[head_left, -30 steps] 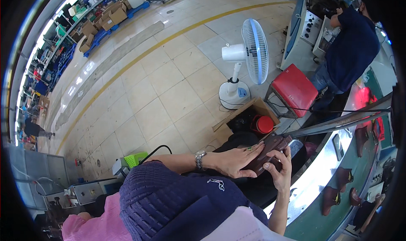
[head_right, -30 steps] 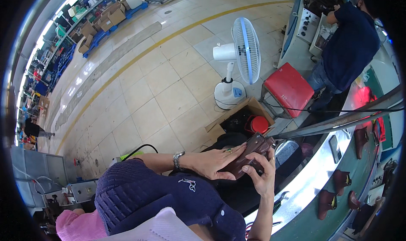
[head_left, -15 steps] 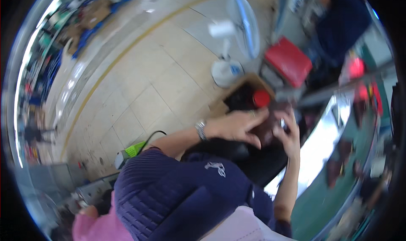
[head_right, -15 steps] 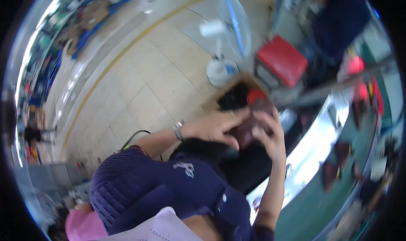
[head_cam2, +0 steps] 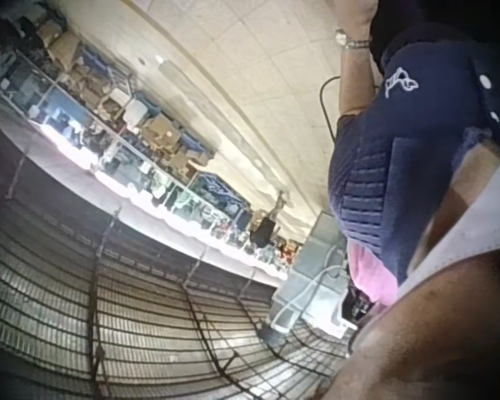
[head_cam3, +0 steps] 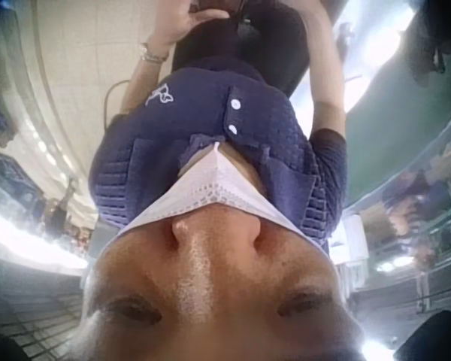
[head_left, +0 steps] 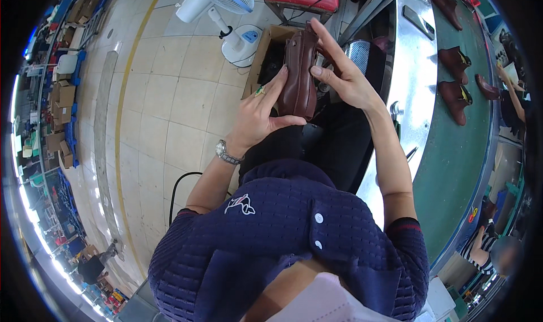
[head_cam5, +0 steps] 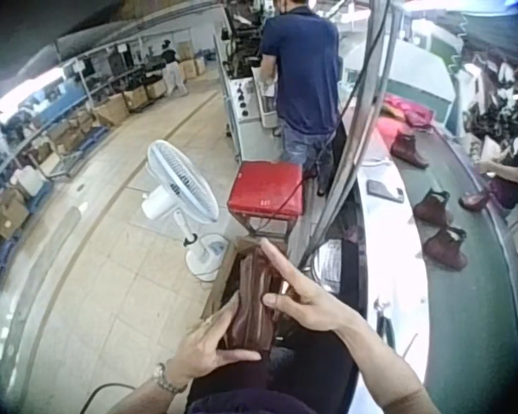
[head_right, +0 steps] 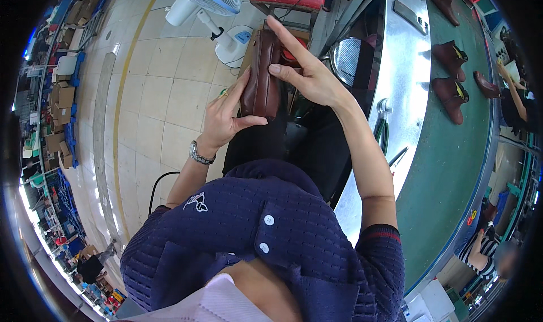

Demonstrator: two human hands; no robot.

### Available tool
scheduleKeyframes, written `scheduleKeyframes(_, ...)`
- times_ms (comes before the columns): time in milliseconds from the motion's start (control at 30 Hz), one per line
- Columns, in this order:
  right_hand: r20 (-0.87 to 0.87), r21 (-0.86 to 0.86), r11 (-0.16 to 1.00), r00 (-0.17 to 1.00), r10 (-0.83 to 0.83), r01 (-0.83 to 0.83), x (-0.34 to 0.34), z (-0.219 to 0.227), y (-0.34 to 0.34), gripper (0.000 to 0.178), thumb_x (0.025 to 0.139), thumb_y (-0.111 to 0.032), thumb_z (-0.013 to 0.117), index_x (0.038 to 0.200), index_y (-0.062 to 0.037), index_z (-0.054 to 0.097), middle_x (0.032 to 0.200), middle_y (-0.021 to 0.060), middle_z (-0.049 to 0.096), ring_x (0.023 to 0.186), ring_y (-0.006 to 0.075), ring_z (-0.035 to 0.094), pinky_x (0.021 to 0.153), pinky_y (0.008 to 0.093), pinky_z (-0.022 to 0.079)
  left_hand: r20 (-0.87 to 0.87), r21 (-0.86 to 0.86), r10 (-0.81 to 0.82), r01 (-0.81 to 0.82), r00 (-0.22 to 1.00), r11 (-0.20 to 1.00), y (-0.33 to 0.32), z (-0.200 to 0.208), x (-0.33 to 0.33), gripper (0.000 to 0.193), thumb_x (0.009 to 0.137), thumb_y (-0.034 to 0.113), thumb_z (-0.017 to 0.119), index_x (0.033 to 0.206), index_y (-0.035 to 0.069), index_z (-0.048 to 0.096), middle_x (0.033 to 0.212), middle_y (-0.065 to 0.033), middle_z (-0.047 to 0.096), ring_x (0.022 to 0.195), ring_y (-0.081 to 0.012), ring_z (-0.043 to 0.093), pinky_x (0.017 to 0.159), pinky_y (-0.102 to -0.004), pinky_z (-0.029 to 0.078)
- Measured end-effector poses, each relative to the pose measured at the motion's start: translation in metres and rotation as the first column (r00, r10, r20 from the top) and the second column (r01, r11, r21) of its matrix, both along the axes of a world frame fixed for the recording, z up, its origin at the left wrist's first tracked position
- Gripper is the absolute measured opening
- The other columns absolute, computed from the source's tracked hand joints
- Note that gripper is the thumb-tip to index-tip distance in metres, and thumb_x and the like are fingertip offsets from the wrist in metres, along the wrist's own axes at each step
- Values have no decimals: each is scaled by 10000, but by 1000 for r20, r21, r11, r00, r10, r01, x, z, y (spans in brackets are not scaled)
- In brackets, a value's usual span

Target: Manually lasting and trimming leather shoe uppers using a hammer, pliers, and scissors.

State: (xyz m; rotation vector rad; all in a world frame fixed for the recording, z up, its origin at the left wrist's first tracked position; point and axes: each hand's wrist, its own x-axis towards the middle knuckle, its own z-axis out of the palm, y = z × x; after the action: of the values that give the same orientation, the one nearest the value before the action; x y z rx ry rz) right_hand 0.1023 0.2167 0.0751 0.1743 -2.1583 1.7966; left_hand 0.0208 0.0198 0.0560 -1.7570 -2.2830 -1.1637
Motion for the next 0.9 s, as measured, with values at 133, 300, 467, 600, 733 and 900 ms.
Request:
scheduleKeyframes(133, 73, -13, 1000, 997, 2, -1, -9, 4, -1, 709, 862, -141, 565, 1425, -178, 136, 1468, 33, 178, 1306, 258, 253, 1049, 345, 254, -31, 3, 41, -41, 999, 999, -3, 5, -6, 834, 661, 496, 679, 1231, -59, 431, 1244, -191, 489, 1035, -286, 571, 811, -336, 493)
scheduleKeyframes(300, 49, 104, 995, 999, -17, 12, -16, 2, 3, 659, 835, -133, 559, 1388, -33, 215, 1467, 122, 158, 1348, 258, 168, 1074, 376, 185, -75, -9, 50, -51, 996, 999, -2, -7, -7, 872, 659, 516, 669, 1270, -45, 401, 1241, -200, 487, 1084, -275, 540, 853, -332, 468)
scheduleKeyframes(467, 102, 109, 990, 990, -99, 88, 2, 2, -4, 669, 863, -229, 527, 1410, -64, 178, 1453, 129, 187, 1327, 268, 205, 1073, 385, 163, -43, 150, 6, 0, 999, 989, 8, -28, 13, 801, 748, 515, 588, 1238, -82, 373, 1248, -246, 435, 1070, -355, 521, 833, -369, 487)
scheduleKeyframes(600, 94, 82, 996, 995, -37, 29, 1, -3, 3, 658, 875, -162, 499, 1428, -137, 144, 1451, 136, 181, 1303, 271, 240, 1056, 378, 191, -32, 171, 116, -109, 993, 979, 11, -40, 24, 844, 721, 500, 622, 1268, -75, 335, 1265, -231, 433, 991, -361, 563, 768, -370, 516)
scheduleKeyframes(733, 120, 19, 1000, 993, 5, -7, -8, -9, 12, 701, 861, -214, 524, 1433, -175, 121, 1448, 158, 169, 1292, 295, 256, 1040, 402, 235, 132, 143, 82, -101, 988, 985, 9, -36, 19, 879, 700, 500, 648, 1329, -8, 302, 1357, -229, 321, 1150, -345, 450, 874, -379, 453)
scheduleKeyframes(900, 120, 19, 1000, 993, -1, -1, -15, -12, 14, 723, 851, -305, 548, 1430, -194, 130, 1461, 135, 154, 1298, 316, 254, 1042, 434, 247, 522, 289, -212, 63, 826, 955, 11, -61, -1, 1166, 585, 384, 796, 1422, 97, 36, 1413, -183, 250, 1298, -305, 276, 1070, -357, 211)
